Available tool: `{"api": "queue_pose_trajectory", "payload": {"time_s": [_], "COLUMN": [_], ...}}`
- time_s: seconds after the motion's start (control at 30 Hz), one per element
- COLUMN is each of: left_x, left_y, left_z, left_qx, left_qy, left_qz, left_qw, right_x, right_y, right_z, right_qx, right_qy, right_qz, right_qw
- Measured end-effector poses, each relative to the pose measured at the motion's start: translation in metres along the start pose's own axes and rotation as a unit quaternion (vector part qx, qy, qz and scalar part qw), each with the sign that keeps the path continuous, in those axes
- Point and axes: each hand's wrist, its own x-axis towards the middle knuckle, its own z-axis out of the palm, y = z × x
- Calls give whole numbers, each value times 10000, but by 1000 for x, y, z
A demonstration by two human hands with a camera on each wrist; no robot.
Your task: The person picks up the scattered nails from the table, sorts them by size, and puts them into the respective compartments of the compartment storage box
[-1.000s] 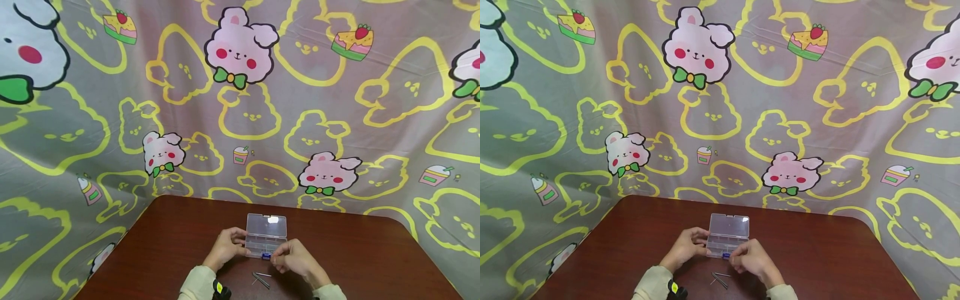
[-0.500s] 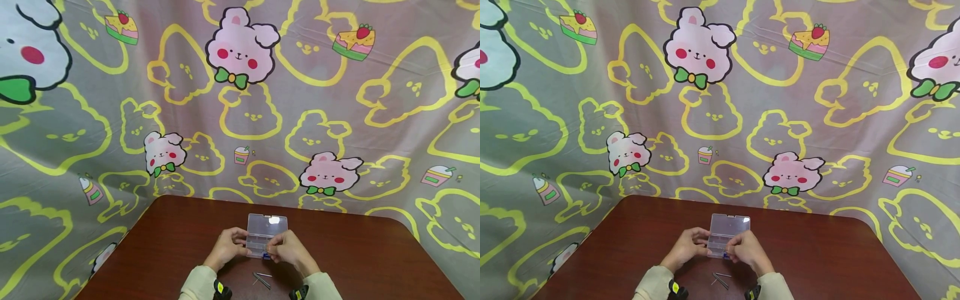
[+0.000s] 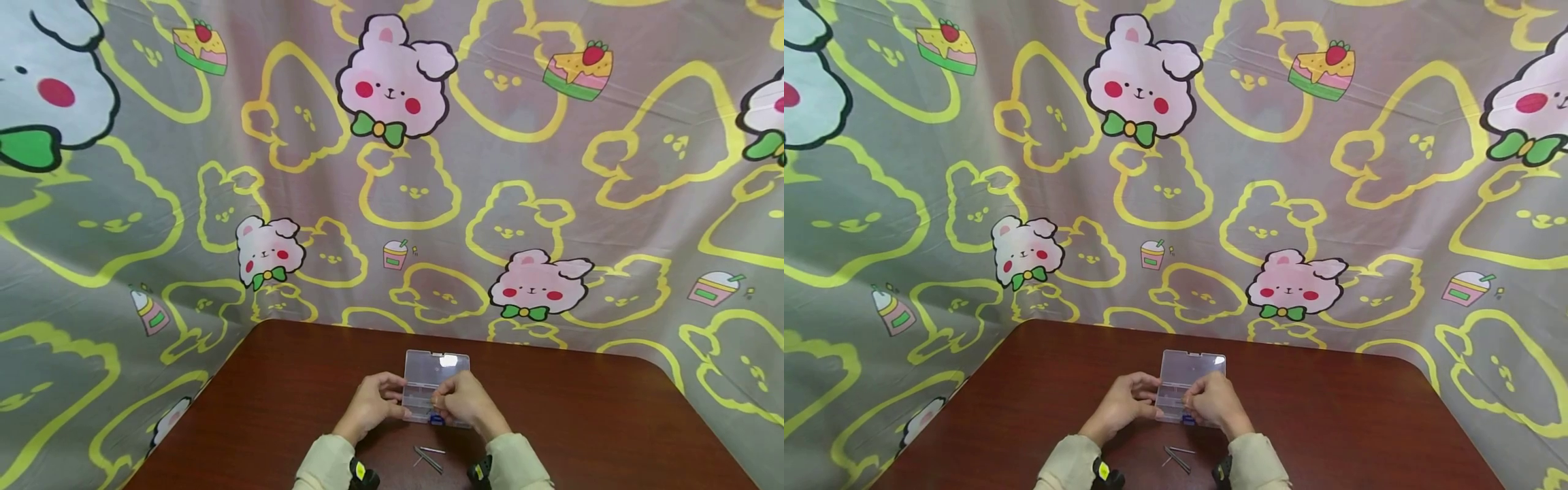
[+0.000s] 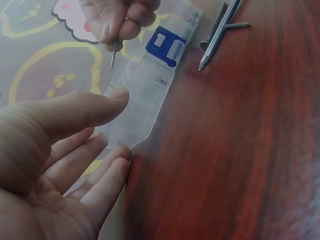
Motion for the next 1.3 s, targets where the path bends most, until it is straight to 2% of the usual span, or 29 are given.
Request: {"api": "queue_pose_trajectory", "payload": {"time_s": [0.23,0.77,0.9,1.1,1.3], "left_x": [-1,1,2,1,0], "left_y": [0,-4,-4,-2,-1], "left_z": [0,-1,-1,-1,-1], "left_qx": [-26,-61,-39,-7,-50], "left_qy": [1,-5,-2,-2,12], "left_qz": [-41,-46,-28,-17,-12], "left_qw": [10000,10000,10000,10000,10000], "right_x": [6,11,10,9,7], "right_y": [-1,-5,-8,-9,-4], "right_z": [7,16,16,14,11], "right_qx": [-631,-1543,-1583,-1446,-1250], "right_qy": [194,366,389,273,283], "right_qz": [-156,-460,-456,-203,-222], "right_qw": [9977,9863,9856,9889,9915]}}
